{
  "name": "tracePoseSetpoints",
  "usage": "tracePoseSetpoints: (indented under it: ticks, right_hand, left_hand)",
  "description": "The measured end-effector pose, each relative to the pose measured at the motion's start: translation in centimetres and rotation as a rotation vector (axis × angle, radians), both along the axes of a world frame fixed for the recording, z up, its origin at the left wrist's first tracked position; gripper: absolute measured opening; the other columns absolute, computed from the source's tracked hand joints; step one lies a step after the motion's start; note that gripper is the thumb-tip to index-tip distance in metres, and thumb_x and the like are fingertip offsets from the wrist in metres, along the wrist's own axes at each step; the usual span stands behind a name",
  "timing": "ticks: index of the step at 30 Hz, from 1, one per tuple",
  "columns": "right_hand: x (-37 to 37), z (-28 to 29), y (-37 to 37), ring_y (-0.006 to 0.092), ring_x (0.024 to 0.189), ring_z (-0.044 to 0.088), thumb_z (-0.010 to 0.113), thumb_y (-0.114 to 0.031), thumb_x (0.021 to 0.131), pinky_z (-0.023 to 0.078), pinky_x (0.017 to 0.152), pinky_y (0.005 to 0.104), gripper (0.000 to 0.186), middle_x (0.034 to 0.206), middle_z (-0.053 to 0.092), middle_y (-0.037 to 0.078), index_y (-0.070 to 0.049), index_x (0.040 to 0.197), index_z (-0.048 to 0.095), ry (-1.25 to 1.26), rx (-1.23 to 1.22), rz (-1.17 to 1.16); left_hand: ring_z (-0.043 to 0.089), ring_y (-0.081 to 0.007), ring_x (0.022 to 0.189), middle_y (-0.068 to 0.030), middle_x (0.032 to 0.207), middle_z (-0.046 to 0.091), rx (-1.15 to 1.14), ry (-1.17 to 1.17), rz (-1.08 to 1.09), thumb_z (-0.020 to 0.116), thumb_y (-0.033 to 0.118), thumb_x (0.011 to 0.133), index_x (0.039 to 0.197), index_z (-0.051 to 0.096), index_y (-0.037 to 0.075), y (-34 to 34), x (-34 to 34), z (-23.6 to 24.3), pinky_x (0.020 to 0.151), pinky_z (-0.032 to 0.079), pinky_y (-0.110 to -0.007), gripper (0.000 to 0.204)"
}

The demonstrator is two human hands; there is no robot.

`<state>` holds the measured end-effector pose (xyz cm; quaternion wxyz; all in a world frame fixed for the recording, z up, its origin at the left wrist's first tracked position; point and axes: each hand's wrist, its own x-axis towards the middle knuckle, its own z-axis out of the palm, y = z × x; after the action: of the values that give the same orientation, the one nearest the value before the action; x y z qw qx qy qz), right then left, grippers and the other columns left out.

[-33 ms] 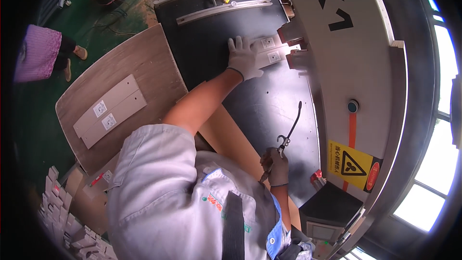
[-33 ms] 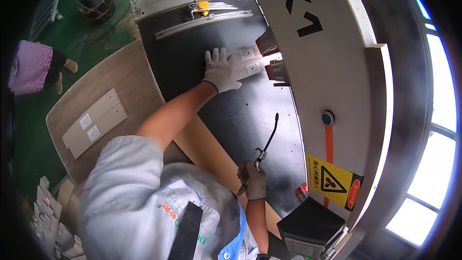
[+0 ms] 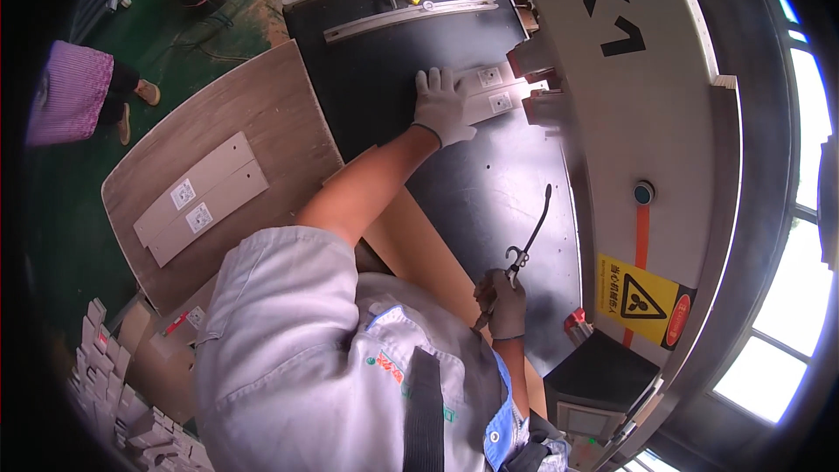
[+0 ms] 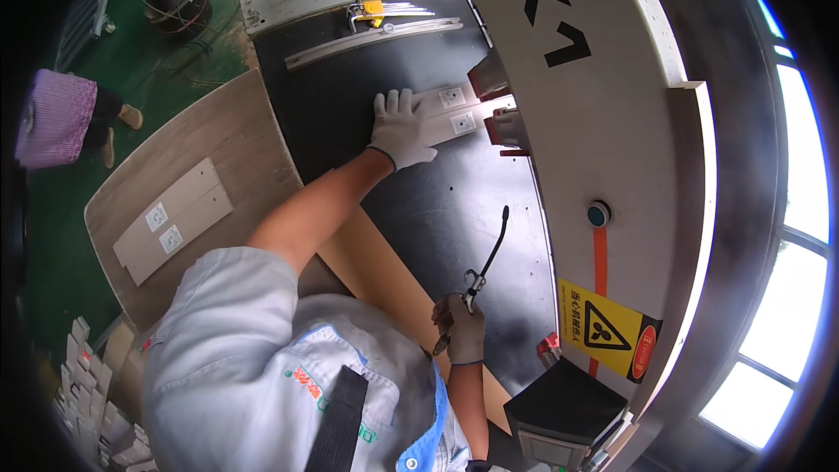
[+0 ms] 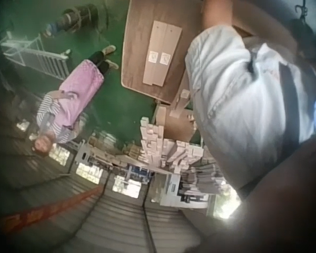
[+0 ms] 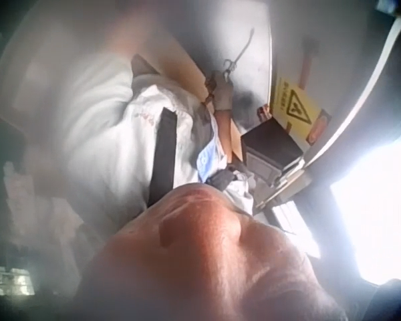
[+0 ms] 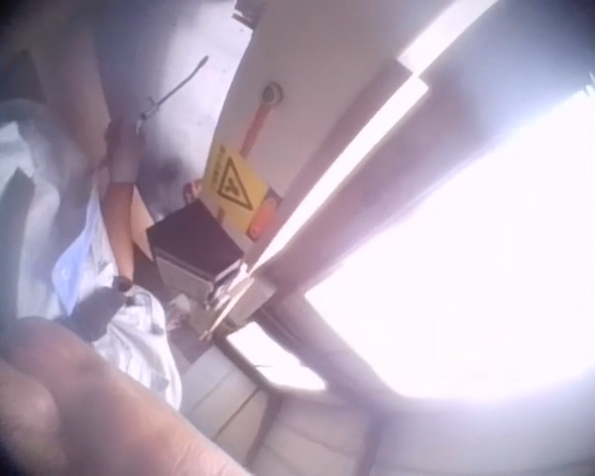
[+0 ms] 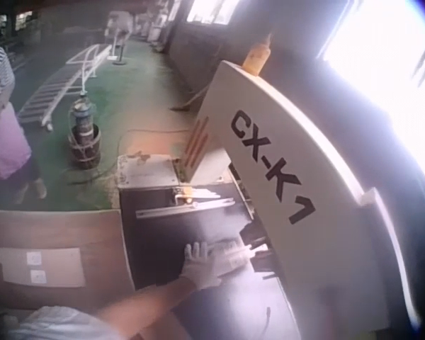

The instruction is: The person feeds wooden boards into an edge-banding machine, removes them, trims the edges with a hand tool, and wipes them with a cloth.

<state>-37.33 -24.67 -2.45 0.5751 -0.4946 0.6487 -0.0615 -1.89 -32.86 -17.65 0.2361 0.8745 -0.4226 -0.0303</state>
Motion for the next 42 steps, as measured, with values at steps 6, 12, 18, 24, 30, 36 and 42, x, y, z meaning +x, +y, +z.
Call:
tracePoseSetpoints:
  ticks: [6, 12, 18, 24, 30, 36, 42]
  right_hand:
    - [2.5, 3.0, 3.0, 0.0143, 0.059, 0.063, 0.061, -0.024, 0.105, 0.045, 0.047, 0.029, 0.024, 0.08, 0.073, 0.012, -0.001, 0.109, 0.067, -0.067, -0.149, 0.087]
    - [3.4, 4.6, 5.0, 0.0184, 0.075, 0.069, 0.06, -0.012, 0.107, 0.057, 0.071, 0.0334, 0.022, 0.088, 0.073, 0.014, 0.005, 0.122, 0.059, -0.114, -0.552, 0.038]
    - [4.5, 7.1, 4.4, 0.0184, 0.077, 0.069, 0.061, -0.011, 0.108, 0.057, 0.075, 0.0337, 0.026, 0.086, 0.07, 0.012, 0.007, 0.127, 0.056, -0.148, -0.638, -0.065]
    - [6.3, 10.1, 3.8, 0.0173, 0.073, 0.068, 0.063, -0.012, 0.108, 0.055, 0.069, 0.0313, 0.027, 0.083, 0.069, 0.011, 0.006, 0.127, 0.057, -0.249, -0.469, -0.173]
    - [7.7, 11.7, 4.0, 0.0169, 0.071, 0.067, 0.064, -0.015, 0.109, 0.053, 0.064, 0.0291, 0.025, 0.084, 0.07, 0.011, 0.004, 0.124, 0.059, -0.388, -0.301, -0.251]
    - [6.1, 12.1, 4.8, 0.0169, 0.071, 0.067, 0.065, -0.017, 0.109, 0.054, 0.065, 0.0298, 0.026, 0.084, 0.07, 0.011, 0.004, 0.123, 0.06, -0.339, -0.354, -0.204]
    - [3.5, 11.4, 6.0, 0.0159, 0.073, 0.068, 0.066, -0.018, 0.109, 0.056, 0.067, 0.0327, 0.027, 0.084, 0.07, 0.009, 0.004, 0.123, 0.061, -0.269, -0.47, -0.166]
  left_hand:
    - [0.048, -0.0361, 0.125, -0.0173, 0.129, 0.053, -0.065, -0.059, -0.023, 0.087, 0.046, 0.071, 0.13, 0.071, 0.011, 0.6, -0.5, -1.3, 0.11, 0.035, -0.052, 0.071]
    - [0.05, -0.0374, 0.123, -0.0173, 0.127, 0.055, -0.123, -0.048, -0.053, 0.085, 0.045, 0.072, 0.127, 0.072, 0.012, -0.4, -0.9, -1.8, 0.109, 0.037, -0.052, 0.065]
    - [0.051, -0.0339, 0.12, -0.014, 0.126, 0.054, -0.038, -0.088, -0.044, 0.087, 0.049, 0.072, 0.132, 0.068, 0.014, 0.5, -0.2, -1.1, 0.104, 0.039, -0.049, 0.072]
    - [0.051, -0.0352, 0.124, -0.0151, 0.13, 0.054, -0.048, -0.085, -0.068, 0.087, 0.047, 0.073, 0.138, 0.065, 0.017, -0.3, -0.7, -0.5, 0.108, 0.039, -0.051, 0.074]
    - [0.051, -0.0371, 0.129, -0.0166, 0.135, 0.054, -0.048, -0.112, -0.057, 0.086, 0.047, 0.074, 0.144, 0.063, 0.019, -0.1, -1.1, -0.7, 0.113, 0.038, -0.052, 0.079]
    - [0.05, -0.0367, 0.128, -0.016, 0.133, 0.054, -0.04, -0.126, -0.071, 0.082, 0.048, 0.076, 0.143, 0.063, 0.019, 0.1, -1.3, -0.1, 0.112, 0.038, -0.051, 0.075]
    - [0.051, -0.037, 0.128, -0.0163, 0.133, 0.055, 0.032, -0.131, -0.063, 0.082, 0.05, 0.078, 0.146, 0.063, 0.019, -0.1, -1.2, -0.3, 0.112, 0.038, -0.051, 0.078]
